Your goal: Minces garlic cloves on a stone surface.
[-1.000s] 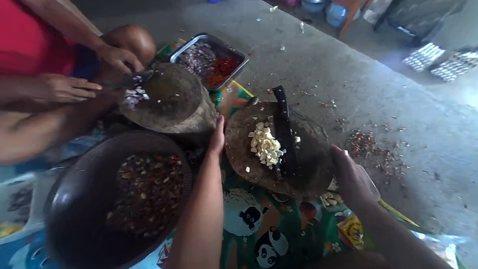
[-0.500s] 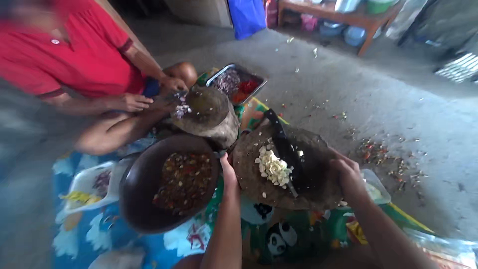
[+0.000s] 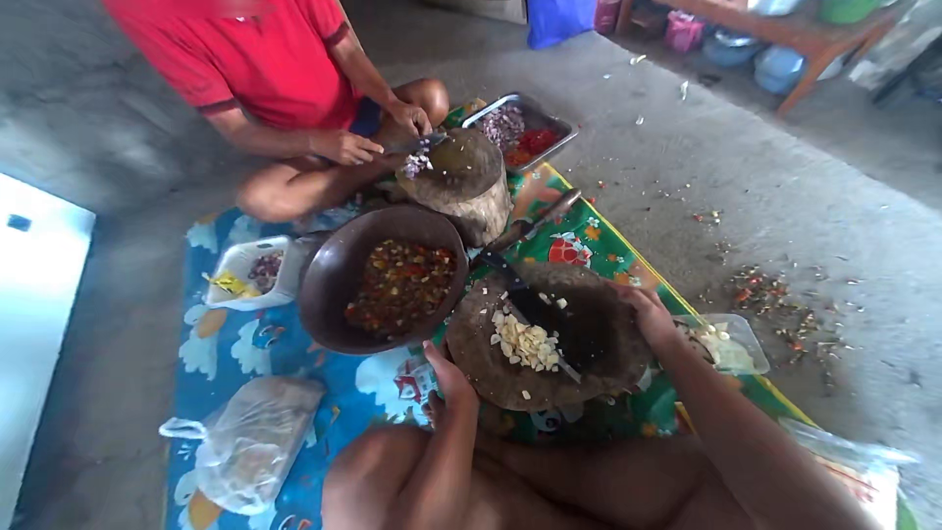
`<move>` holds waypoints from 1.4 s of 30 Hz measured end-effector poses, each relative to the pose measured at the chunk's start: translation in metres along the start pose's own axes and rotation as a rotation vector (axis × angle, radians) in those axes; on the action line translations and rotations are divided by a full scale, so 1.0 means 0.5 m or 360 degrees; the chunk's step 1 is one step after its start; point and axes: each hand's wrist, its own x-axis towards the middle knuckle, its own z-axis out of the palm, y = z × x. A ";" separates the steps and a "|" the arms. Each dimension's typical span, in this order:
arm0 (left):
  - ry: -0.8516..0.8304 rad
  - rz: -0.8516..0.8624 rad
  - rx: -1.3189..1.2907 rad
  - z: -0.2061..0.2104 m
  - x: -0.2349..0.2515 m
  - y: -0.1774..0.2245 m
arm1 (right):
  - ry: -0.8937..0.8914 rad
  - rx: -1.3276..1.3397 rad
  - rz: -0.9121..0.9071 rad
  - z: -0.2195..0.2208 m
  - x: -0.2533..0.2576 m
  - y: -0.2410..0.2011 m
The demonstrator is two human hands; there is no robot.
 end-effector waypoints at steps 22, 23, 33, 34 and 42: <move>-0.0477 0.0968 0.0175 -0.167 -0.138 0.044 | 0.0028 -0.1816 0.0032 0.314 0.079 -0.379; -0.0492 0.0990 0.0162 -0.162 -0.135 0.044 | 0.0062 -0.1798 -0.0033 0.297 0.065 -0.397; -0.0593 0.0775 0.0119 -0.170 -0.135 0.033 | 0.0469 -0.1429 -0.0609 0.203 -0.177 -0.503; -0.0602 0.0783 0.0103 -0.168 -0.135 0.031 | 0.0548 -0.1363 -0.0697 0.195 -0.195 -0.499; -0.0889 0.1284 0.0357 -0.161 -0.153 0.022 | 0.0971 -0.0806 -0.0819 0.179 -0.328 -0.283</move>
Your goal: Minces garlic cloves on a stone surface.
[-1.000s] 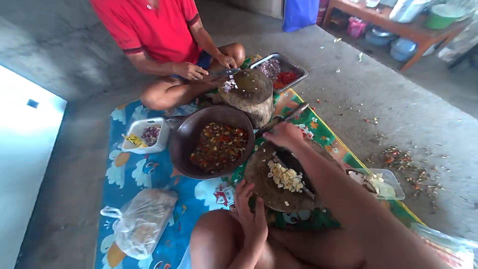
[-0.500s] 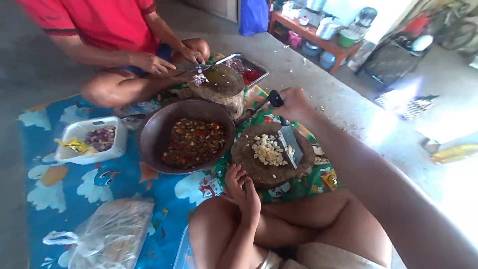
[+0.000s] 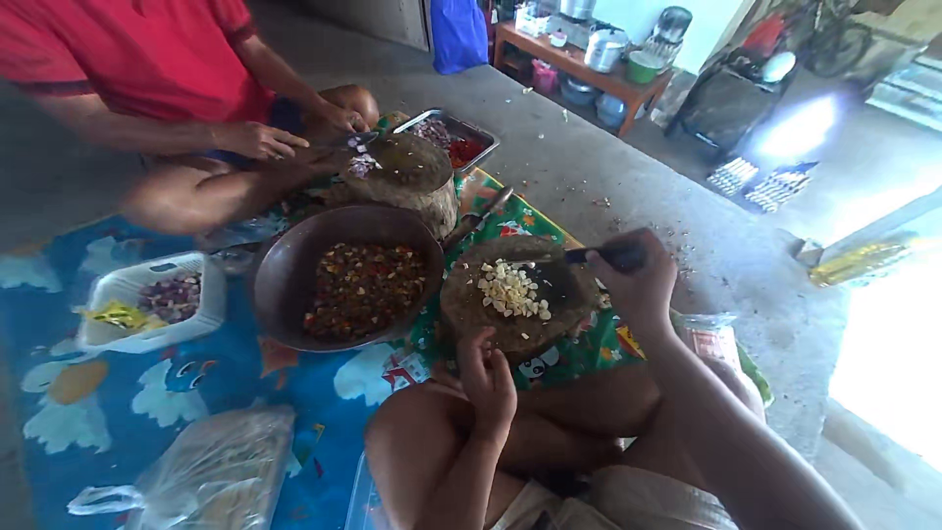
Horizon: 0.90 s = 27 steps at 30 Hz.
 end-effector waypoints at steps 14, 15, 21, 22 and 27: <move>-0.0973 -0.0025 0.0464 -0.024 -0.026 0.058 | -0.0779 0.1125 0.1541 -0.104 -0.137 0.137; -0.0862 -0.0005 0.0433 -0.043 -0.020 0.051 | -0.0991 0.1034 0.1545 -0.102 -0.135 0.145; -0.0304 -0.0013 0.0528 -0.196 0.031 0.062 | -0.1364 0.0759 0.1050 -0.090 -0.127 0.143; -0.0203 -0.0029 0.0509 -0.221 0.036 0.061 | -0.1405 0.0684 0.0956 -0.097 -0.122 0.139; 0.0191 -0.0028 0.0454 -0.271 0.049 0.049 | -0.1556 0.0125 0.0453 -0.084 -0.117 0.139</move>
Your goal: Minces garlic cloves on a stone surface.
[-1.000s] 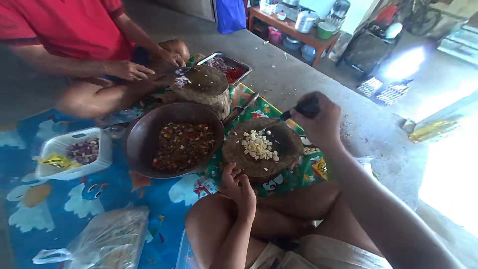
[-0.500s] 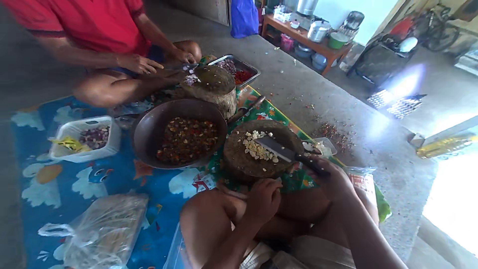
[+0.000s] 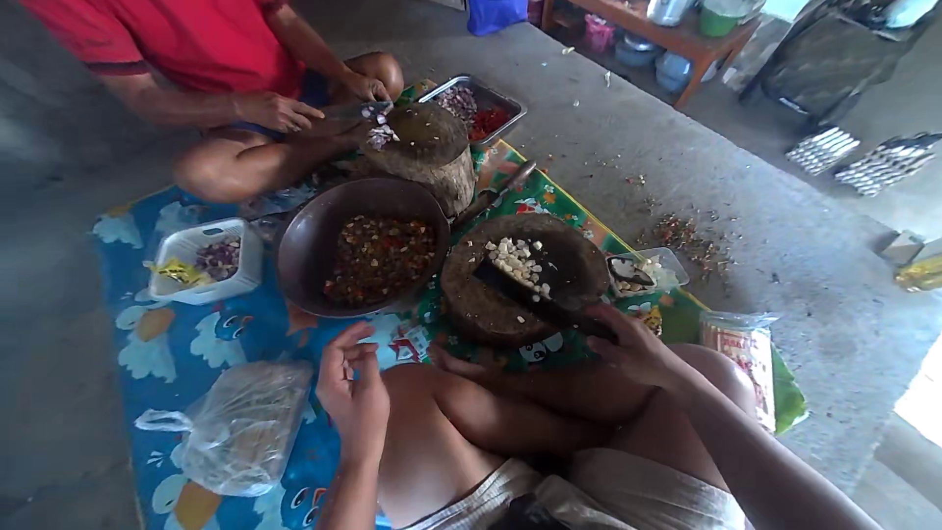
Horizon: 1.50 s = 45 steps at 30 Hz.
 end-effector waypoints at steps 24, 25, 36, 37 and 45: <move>-0.2226 0.0659 0.1265 0.649 0.324 0.119 | 0.0287 -0.0669 -0.0135 -0.062 0.051 0.081; -0.2261 0.0654 0.1284 0.659 0.327 0.120 | 0.0327 -0.0661 -0.0128 -0.057 0.042 0.079; -0.2151 0.0673 0.1203 0.660 0.362 0.170 | 0.0595 -0.0547 -0.0228 0.055 0.001 0.024; -0.2020 0.0676 0.1064 0.645 0.377 0.180 | 0.0520 -0.0519 -0.0183 0.062 0.008 0.009; -0.0965 0.0430 0.0515 0.318 0.342 0.213 | 0.0013 -0.0295 0.0382 0.051 0.094 -0.089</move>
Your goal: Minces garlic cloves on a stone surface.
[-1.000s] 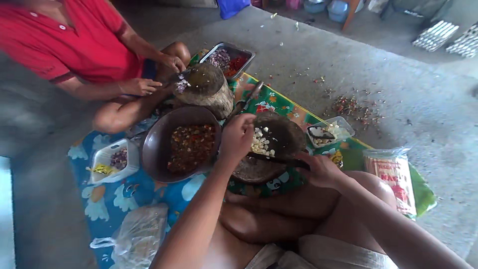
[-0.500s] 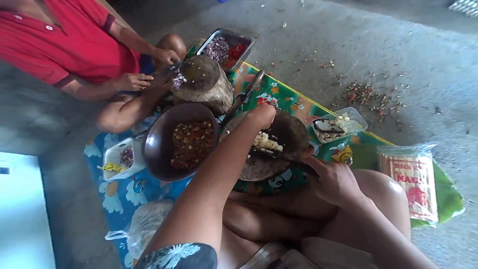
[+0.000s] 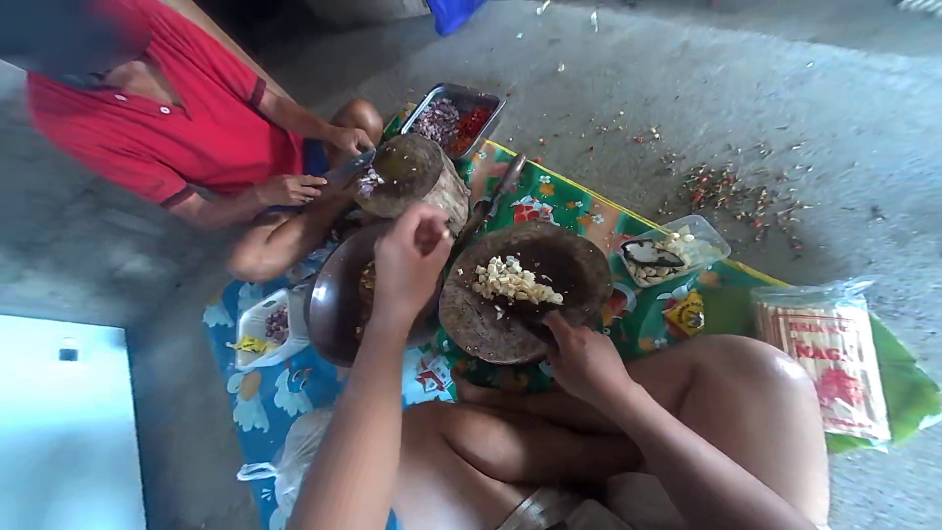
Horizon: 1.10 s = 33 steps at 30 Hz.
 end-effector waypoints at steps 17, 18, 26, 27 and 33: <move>-0.0443 -0.0297 -0.0114 0.212 -0.200 -0.105 | 0.0787 0.0628 -0.0188 0.079 -0.075 0.078; -0.0394 -0.0359 -0.0114 0.208 -0.206 -0.112 | 0.0760 0.0700 -0.0226 0.093 -0.076 0.077; -0.0411 -0.0436 0.0095 0.227 -0.221 -0.105 | 0.0505 0.0234 -0.0242 0.008 0.030 -0.011; -0.0425 -0.0424 0.0117 0.231 -0.221 -0.108 | 0.0450 0.0032 -0.0199 -0.028 0.056 -0.017; -0.0448 -0.0470 0.0090 0.224 -0.222 -0.112 | 0.0369 -0.0727 -0.0375 -0.202 0.209 0.032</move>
